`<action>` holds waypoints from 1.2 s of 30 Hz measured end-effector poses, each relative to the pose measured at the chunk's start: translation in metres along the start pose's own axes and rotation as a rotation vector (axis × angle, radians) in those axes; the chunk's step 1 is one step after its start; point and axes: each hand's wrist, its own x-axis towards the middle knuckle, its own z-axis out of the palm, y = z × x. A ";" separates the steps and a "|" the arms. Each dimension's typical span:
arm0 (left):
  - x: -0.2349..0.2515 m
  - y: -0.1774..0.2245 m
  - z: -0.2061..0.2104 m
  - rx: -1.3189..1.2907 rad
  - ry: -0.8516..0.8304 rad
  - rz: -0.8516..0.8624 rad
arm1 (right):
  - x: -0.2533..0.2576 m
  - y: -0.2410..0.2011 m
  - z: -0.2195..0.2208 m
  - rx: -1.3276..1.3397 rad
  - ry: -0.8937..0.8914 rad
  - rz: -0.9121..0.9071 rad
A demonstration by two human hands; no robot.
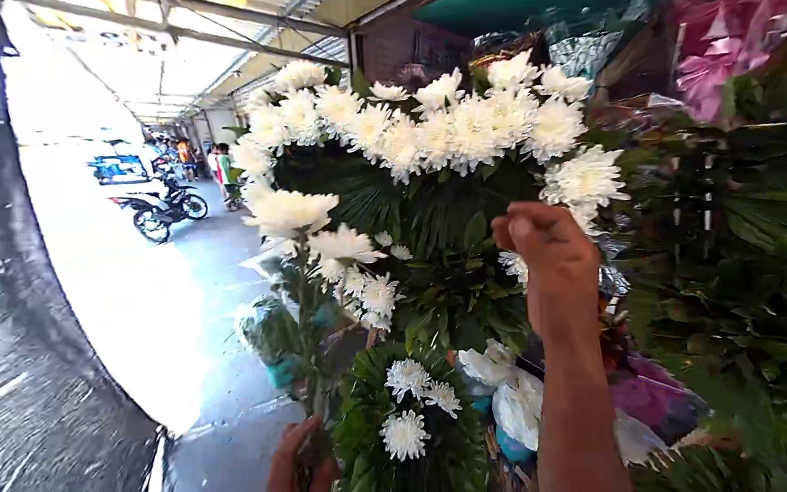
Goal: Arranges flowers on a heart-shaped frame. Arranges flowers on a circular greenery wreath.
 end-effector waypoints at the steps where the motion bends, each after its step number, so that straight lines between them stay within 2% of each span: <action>1: -0.001 0.000 0.002 0.017 -0.006 0.003 | -0.027 0.005 0.024 0.110 -0.100 0.071; 3: -0.005 -0.002 0.002 0.045 -0.011 0.005 | -0.067 0.012 0.064 0.259 -0.282 0.218; 5: -0.008 -0.004 0.002 0.053 -0.015 0.007 | -0.087 0.014 0.092 0.346 -0.380 0.388; 7: -0.011 -0.009 0.000 0.075 -0.021 0.002 | -0.094 0.017 0.111 0.458 -0.338 0.531; 9: -0.012 -0.015 -0.003 0.122 -0.013 -0.011 | -0.095 0.020 0.123 0.491 -0.272 0.597; 11: -0.014 -0.020 -0.008 0.075 0.033 -0.072 | -0.098 0.022 0.128 0.446 -0.228 0.596; 13: -0.012 -0.028 -0.013 -0.060 0.184 -0.153 | -0.106 0.019 0.125 0.395 -0.165 0.559; 15: -0.006 -0.043 -0.025 -0.116 0.379 -0.239 | -0.116 0.014 0.117 0.388 -0.009 0.483; 17: 0.001 -0.060 -0.045 -0.075 0.456 -0.312 | -0.121 0.009 0.104 0.426 0.145 0.395; 19: 0.008 -0.067 -0.050 -0.030 0.388 -0.336 | -0.125 0.004 0.097 0.505 0.184 0.390; 21: 0.015 -0.057 -0.036 -0.023 0.242 -0.321 | -0.132 -0.001 0.105 0.632 0.128 0.473; 26: 0.034 -0.009 0.015 -0.259 -0.066 -0.108 | -0.161 -0.001 0.135 0.700 -0.090 0.610; 28: 0.040 0.003 0.024 -0.340 -0.089 -0.052 | -0.167 0.000 0.138 0.671 -0.143 0.637; 31: 0.039 0.006 0.031 -0.331 -0.068 -0.082 | -0.168 0.003 0.133 0.653 -0.183 0.664; 33: 0.029 0.007 0.030 -0.305 -0.074 -0.153 | -0.166 0.007 0.127 0.646 -0.126 0.686; 36: 0.008 0.006 0.015 -0.235 -0.131 -0.232 | -0.153 0.027 0.111 0.658 0.075 0.658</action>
